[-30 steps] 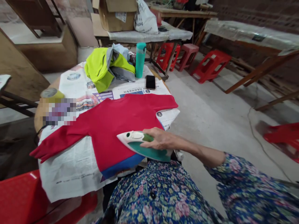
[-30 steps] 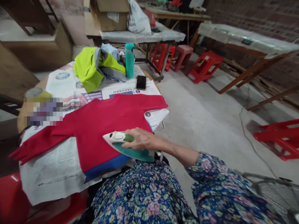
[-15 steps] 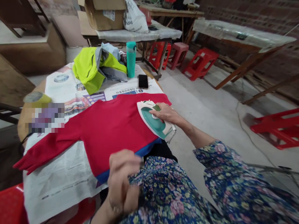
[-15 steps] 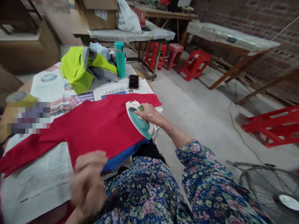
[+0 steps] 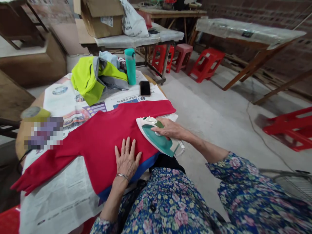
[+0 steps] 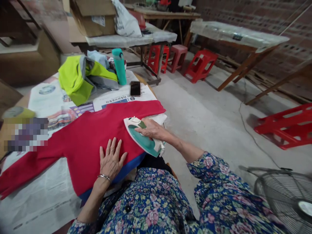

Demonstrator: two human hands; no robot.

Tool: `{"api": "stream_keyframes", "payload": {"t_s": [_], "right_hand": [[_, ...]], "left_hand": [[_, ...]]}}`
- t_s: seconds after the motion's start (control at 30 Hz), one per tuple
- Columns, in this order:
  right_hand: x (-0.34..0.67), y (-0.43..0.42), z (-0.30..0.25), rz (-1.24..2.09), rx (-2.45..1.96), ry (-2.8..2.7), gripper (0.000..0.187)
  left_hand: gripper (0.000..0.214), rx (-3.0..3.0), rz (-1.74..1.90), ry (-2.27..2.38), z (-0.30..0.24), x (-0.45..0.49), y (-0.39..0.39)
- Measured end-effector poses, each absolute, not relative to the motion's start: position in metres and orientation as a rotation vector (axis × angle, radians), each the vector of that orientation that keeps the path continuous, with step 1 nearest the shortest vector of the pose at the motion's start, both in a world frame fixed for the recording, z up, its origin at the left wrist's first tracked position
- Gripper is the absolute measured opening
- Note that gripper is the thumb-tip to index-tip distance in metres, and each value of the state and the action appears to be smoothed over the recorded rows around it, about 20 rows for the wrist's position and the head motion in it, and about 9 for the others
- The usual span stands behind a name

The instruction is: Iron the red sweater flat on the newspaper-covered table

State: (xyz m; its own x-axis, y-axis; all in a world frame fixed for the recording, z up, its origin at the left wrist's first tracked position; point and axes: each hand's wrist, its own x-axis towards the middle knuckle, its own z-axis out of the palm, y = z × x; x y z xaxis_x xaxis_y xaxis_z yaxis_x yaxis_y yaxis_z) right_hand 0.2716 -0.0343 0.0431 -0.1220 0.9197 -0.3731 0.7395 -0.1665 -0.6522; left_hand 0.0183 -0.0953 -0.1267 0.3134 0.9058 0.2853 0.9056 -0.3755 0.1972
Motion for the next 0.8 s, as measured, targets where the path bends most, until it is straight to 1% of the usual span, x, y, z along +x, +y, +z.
{"api": "stream_keyframes", "payload": {"t_s": [0.23, 0.43, 0.53, 0.7, 0.8], "right_hand": [[0.277, 0.007, 0.038, 1.037, -1.920, -1.861, 0.031], [0.290, 0.041, 0.044, 0.948, -1.984, -1.698, 0.027], [0.308, 0.046, 0.051, 0.902, -2.032, -1.621, 0.029], [0.328, 0.034, 0.063, 0.846, -2.091, -1.542, 0.044], [0.322, 0.029, 0.067, 0.847, -2.058, -1.541, 0.040]], "left_hand": [[0.063, 2.571, 0.534, 1.744, -0.126, 0.016, -0.094], [0.064, 2.574, 0.525, 1.757, -0.128, 0.017, -0.093], [0.064, 2.575, 0.525, 1.758, -0.130, 0.018, -0.092], [0.063, 2.579, 0.567, 1.751, -0.133, 0.019, -0.092], [0.064, 2.602, 0.574, 1.760, -0.132, 0.019, -0.093]]}}
